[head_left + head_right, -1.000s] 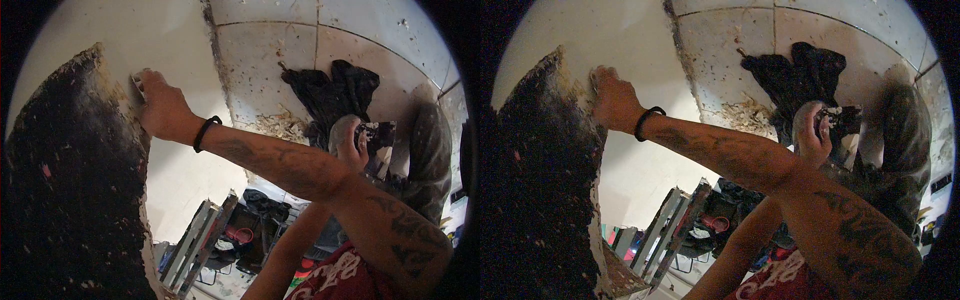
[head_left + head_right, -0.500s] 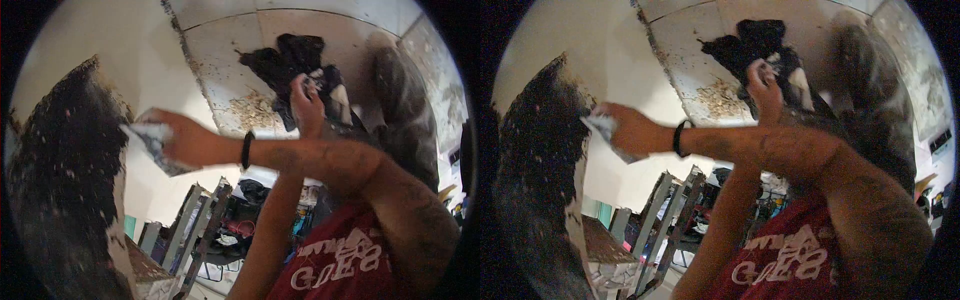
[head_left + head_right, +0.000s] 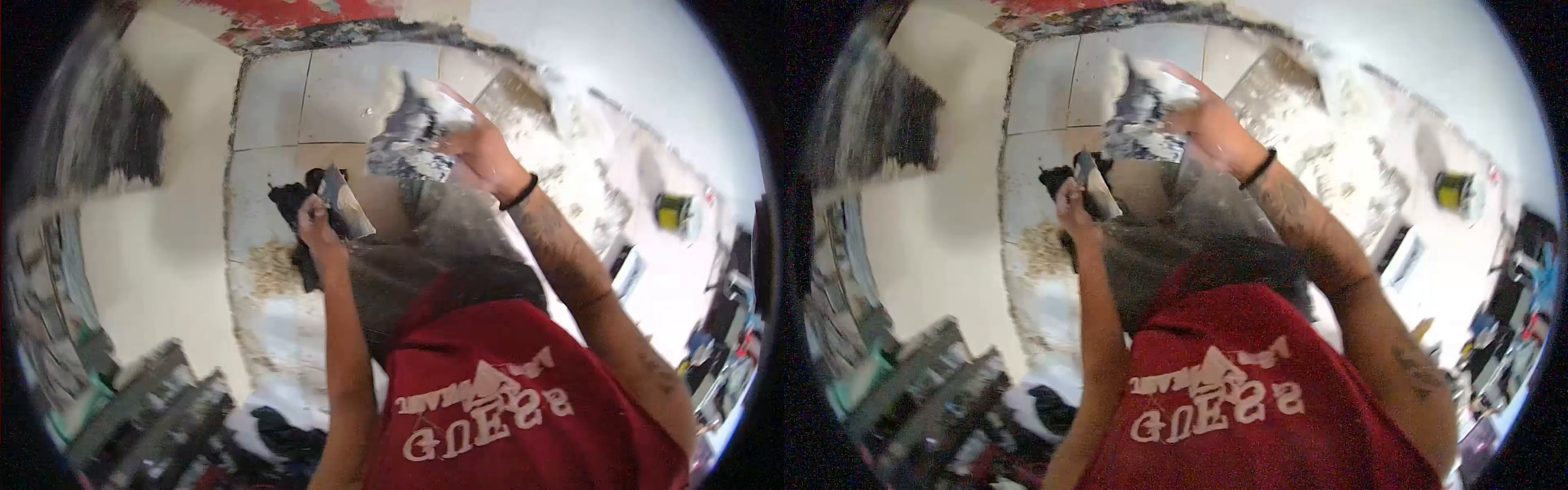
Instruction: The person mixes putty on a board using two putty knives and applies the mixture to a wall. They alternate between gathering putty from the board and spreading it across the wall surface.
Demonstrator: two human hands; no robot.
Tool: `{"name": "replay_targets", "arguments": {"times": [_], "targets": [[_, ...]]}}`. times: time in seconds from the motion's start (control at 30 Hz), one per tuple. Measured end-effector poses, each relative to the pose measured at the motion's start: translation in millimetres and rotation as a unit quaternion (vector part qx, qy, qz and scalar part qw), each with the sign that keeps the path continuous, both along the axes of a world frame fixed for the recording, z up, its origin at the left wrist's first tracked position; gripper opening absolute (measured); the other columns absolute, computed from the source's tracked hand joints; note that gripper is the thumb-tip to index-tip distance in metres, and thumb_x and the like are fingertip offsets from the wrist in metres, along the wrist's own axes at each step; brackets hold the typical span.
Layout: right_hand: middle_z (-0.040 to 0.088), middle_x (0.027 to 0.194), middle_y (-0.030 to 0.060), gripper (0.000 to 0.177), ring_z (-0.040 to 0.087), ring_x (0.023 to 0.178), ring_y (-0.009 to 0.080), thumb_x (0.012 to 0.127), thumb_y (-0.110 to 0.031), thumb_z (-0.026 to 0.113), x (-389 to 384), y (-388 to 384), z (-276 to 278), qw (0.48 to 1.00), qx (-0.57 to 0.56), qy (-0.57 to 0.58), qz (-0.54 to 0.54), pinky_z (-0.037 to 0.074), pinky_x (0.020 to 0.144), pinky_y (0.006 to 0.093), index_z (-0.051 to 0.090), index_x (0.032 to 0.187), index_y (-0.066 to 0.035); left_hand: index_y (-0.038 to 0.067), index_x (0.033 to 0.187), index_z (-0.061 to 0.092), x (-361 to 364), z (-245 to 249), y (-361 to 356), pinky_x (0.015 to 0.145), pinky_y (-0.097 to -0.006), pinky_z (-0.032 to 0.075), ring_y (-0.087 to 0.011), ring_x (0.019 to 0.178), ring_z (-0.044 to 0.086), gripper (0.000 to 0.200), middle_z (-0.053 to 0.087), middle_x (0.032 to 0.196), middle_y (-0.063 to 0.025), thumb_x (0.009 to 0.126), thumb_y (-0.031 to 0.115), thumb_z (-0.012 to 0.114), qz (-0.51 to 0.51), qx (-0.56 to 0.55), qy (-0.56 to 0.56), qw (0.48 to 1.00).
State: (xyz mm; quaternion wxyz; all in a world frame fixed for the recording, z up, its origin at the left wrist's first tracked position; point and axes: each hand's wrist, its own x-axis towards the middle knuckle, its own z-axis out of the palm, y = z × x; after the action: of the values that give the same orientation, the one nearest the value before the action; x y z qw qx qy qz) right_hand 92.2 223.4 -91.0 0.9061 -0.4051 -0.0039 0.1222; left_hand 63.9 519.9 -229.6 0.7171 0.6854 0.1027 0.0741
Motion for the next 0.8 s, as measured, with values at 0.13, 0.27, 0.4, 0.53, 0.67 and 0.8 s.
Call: {"name": "replay_targets", "arguments": {"times": [0.13,0.27,0.4,0.53,0.67,0.8], "targets": [[0.046,0.126,0.0086,0.072,0.051,0.106,0.0161,0.069,0.021,0.044,-46,-17,27,0.990,-0.116,-0.031,-0.072,0.046,0.085,0.0283,0.036,0.135,-0.007,-0.003,0.113,0.048,-9,102,-60,0.084,-0.0277,0.042,-0.0151,0.091,0.051,0.038,0.052,0.100,-0.0087,0.084,0.014,0.064,0.070,-0.148,-0.089,0.983],[0.041,0.131,0.0051,0.076,0.042,0.120,0.0188,0.060,0.022,0.042,-58,13,53,0.975,-0.145,-0.143,-0.090,0.038,0.096,0.0291,0.042,0.130,-0.007,-0.003,0.113,0.047,0,142,-80,0.079,-0.0233,0.043,-0.0116,0.088,0.051,0.035,0.052,0.097,-0.0079,0.083,0.009,0.063,0.092,-0.126,-0.163,0.974],[0.043,0.129,0.0067,0.073,0.040,0.122,0.0207,0.057,0.020,0.043,-61,26,65,0.904,-0.296,-0.297,-0.088,0.031,0.101,0.0302,0.045,0.125,-0.007,-0.002,0.109,0.050,-8,172,-91,0.074,-0.0215,0.044,-0.0091,0.083,0.051,0.031,0.053,0.093,-0.0046,0.082,0.005,0.063,0.128,-0.108,-0.140,0.976],[0.045,0.126,0.0116,0.070,0.041,0.121,0.0263,0.056,0.016,0.048,-62,32,85,0.852,-0.352,-0.385,-0.040,0.031,0.101,0.0327,0.046,0.122,-0.008,-0.001,0.107,0.054,-34,209,-93,0.074,-0.0260,0.048,-0.0125,0.083,0.057,0.027,0.058,0.094,-0.0048,0.081,0.005,0.060,0.085,-0.242,-0.039,0.966],[0.044,0.125,0.0146,0.073,0.040,0.119,0.0339,0.053,0.010,0.058,-65,38,92,0.781,-0.422,-0.460,0.023,0.035,0.099,0.0367,0.048,0.122,-0.011,0.002,0.105,0.056,-45,210,-77,0.072,-0.0302,0.052,-0.0160,0.085,0.061,0.023,0.061,0.093,-0.0057,0.082,0.005,0.056,0.023,-0.240,-0.004,0.970],[0.041,0.127,0.0140,0.072,0.040,0.120,0.0337,0.054,0.010,0.060,-70,46,93,0.736,-0.481,-0.473,0.055,0.035,0.099,0.0373,0.049,0.121,-0.015,0.002,0.104,0.056,-53,214,-68,0.072,-0.0309,0.052,-0.0177,0.085,0.062,0.022,0.061,0.093,-0.0059,0.082,0.003,0.055,0.024,-0.334,0.049,0.941]]}}
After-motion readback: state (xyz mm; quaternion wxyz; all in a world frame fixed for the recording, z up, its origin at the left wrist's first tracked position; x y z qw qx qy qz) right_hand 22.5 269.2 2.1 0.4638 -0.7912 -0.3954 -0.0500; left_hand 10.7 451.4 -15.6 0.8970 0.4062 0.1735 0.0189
